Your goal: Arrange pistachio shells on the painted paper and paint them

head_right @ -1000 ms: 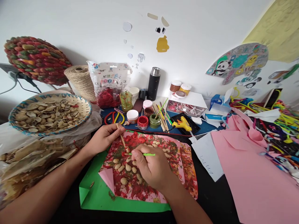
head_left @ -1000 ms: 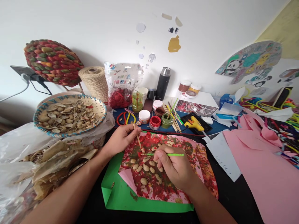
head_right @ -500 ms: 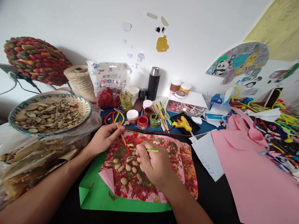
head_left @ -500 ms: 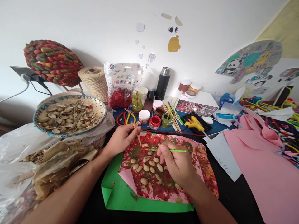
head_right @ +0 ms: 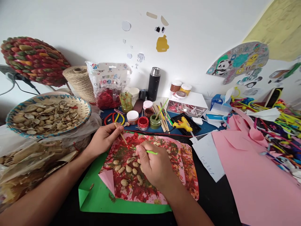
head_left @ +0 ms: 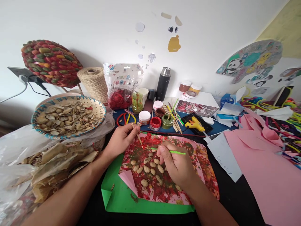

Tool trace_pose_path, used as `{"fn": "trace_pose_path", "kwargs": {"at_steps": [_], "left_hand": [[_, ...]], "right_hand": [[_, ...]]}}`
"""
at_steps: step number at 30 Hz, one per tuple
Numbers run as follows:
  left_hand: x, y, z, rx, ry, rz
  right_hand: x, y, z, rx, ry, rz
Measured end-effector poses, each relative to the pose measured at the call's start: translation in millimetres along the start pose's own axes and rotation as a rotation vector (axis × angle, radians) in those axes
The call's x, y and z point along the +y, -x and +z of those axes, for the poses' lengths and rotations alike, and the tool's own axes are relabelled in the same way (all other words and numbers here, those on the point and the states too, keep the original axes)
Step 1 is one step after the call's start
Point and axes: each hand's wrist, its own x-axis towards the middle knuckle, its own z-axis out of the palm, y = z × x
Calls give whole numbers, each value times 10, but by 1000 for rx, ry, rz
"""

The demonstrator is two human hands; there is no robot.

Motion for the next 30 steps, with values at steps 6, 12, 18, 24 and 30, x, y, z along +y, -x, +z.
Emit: {"fn": "trace_pose_path", "kwargs": {"at_steps": [6, 12, 18, 24, 30], "left_hand": [[-4, -1, 11, -10, -89, 52], [-4, -9, 13, -11, -95, 48], [13, -4, 14, -20, -65, 37], [13, -6, 9, -29, -71, 28], [0, -4, 10, -33, -68, 22]], "right_hand": [[17, 17, -15, 24, 26, 1], [20, 28, -2, 65, -27, -33], [25, 13, 3, 11, 26, -4], [34, 24, -14, 71, 15, -13], [41, 10, -11, 29, 44, -6]]}}
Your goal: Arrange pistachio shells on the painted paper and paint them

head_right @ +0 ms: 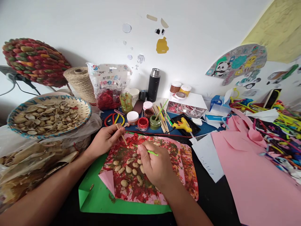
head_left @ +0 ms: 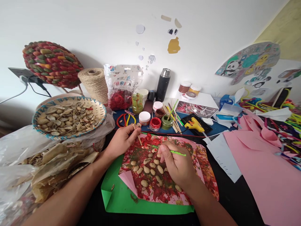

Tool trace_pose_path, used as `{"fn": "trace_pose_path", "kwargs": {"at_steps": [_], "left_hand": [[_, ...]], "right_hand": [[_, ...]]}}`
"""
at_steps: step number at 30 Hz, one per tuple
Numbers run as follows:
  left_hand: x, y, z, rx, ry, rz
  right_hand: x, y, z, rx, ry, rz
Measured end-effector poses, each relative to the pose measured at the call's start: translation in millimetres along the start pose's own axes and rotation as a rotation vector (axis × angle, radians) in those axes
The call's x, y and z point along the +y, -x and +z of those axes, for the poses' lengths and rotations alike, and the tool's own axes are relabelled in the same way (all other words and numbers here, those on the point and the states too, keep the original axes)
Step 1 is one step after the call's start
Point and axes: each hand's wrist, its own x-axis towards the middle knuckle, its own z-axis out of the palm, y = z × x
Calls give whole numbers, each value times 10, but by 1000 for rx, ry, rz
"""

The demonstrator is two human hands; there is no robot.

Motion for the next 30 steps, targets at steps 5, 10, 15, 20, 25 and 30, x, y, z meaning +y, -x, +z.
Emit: {"fn": "trace_pose_path", "kwargs": {"at_steps": [5, 10, 15, 20, 25, 30], "left_hand": [[2, 2, -6, -10, 4, -7], [-3, 0, -1, -10, 17, -11], [-1, -1, -3, -14, 9, -16], [6, 1, -5, -13, 6, -20], [4, 3, -3, -10, 12, -23], [-4, 5, -4, -14, 14, -26]], "right_hand": [[1, 5, -7, 68, -1, -23], [-3, 20, -2, 38, -12, -34], [-7, 23, -15, 58, -31, -18], [-21, 19, -18, 50, -6, -45], [2, 22, -16, 36, -11, 19], [39, 27, -10, 81, -13, 24]]}}
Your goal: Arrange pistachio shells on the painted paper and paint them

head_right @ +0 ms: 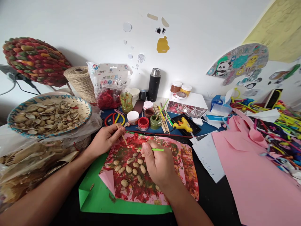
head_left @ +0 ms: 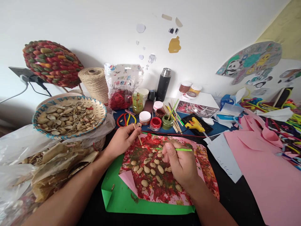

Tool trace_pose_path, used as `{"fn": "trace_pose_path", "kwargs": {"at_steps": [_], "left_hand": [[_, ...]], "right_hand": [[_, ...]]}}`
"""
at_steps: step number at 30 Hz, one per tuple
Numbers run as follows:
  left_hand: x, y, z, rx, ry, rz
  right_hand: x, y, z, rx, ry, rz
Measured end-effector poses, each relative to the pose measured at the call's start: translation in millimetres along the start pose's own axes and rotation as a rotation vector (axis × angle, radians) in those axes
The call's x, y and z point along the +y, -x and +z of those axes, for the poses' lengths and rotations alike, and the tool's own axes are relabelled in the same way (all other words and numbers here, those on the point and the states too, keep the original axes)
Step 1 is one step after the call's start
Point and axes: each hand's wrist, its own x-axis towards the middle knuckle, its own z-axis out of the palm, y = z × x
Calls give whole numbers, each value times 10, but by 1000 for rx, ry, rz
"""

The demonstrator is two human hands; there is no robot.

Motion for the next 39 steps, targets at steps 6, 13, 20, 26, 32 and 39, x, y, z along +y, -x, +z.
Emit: {"fn": "trace_pose_path", "kwargs": {"at_steps": [6, 13, 20, 26, 32, 39], "left_hand": [[-2, -5, 4, -6, -1, -11], [2, -5, -2, -4, -2, -6], [3, -6, -3, -13, -1, -20], [-1, -8, -1, -12, 0, -13], [-1, 0, -5, -24, 14, -18], [5, -4, 0, -35, 22, -32]], "right_hand": [[6, 3, -4, 10, -13, 39], [26, 7, 10, 23, -28, 20], [-17, -8, -8, -8, 11, -10], [0, 6, -4, -4, 0, 15], [-5, -6, 5, -12, 9, -23], [-47, 20, 2, -29, -130, -43]]}}
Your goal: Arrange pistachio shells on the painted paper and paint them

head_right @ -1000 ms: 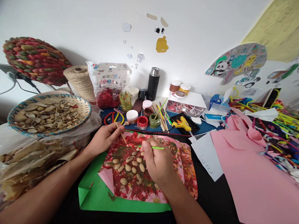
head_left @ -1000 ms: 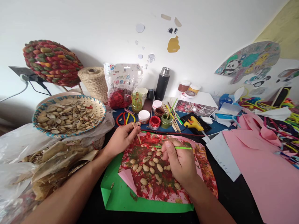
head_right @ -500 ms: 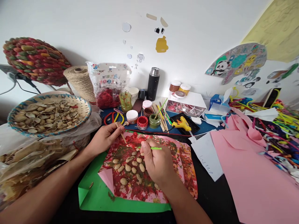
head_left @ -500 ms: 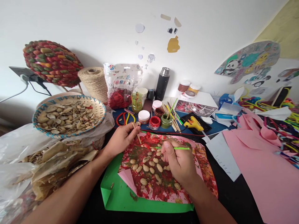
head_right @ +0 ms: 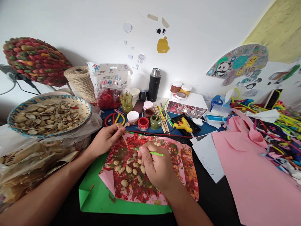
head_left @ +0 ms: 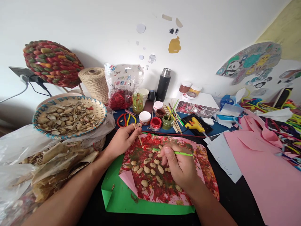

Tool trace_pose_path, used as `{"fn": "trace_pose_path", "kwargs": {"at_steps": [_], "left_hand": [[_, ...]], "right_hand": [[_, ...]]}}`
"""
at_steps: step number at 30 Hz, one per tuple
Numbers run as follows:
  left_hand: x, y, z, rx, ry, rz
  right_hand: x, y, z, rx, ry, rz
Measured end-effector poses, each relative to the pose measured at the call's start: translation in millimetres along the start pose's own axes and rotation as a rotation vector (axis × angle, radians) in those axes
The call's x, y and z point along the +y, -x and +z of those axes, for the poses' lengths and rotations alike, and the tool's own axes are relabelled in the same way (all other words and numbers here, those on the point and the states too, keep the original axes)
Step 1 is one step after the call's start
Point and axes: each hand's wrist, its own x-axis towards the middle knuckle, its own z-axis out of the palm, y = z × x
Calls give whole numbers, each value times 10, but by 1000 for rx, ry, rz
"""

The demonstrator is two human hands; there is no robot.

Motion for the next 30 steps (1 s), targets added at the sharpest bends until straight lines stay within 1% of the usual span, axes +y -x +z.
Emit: {"fn": "trace_pose_path", "kwargs": {"at_steps": [2, 7, 13, 15, 19, 25, 30], "left_hand": [[0, -1, 1, 3, 0, 3], [-1, 0, 1, 14, -2, 26], [-18, 0, 5, 8, 1, 23], [-26, -3, 6, 9, 4, 21], [-36, -5, 7, 15, 14, 34], [5, 7, 30, 68, 89, 38], [47, 13, 57, 79, 20, 82]], "right_hand": [[-2, -3, 16, -9, -16, 9], [4, -25, 53, -104, 5, 49], [5, -12, 34, -35, 12, 36], [-4, -15, 35, -52, -13, 39], [-19, -25, 44, -135, -51, 62], [-17, -24, 30, -142, -30, 76], [-36, -28, 19, -148, -29, 62]]}}
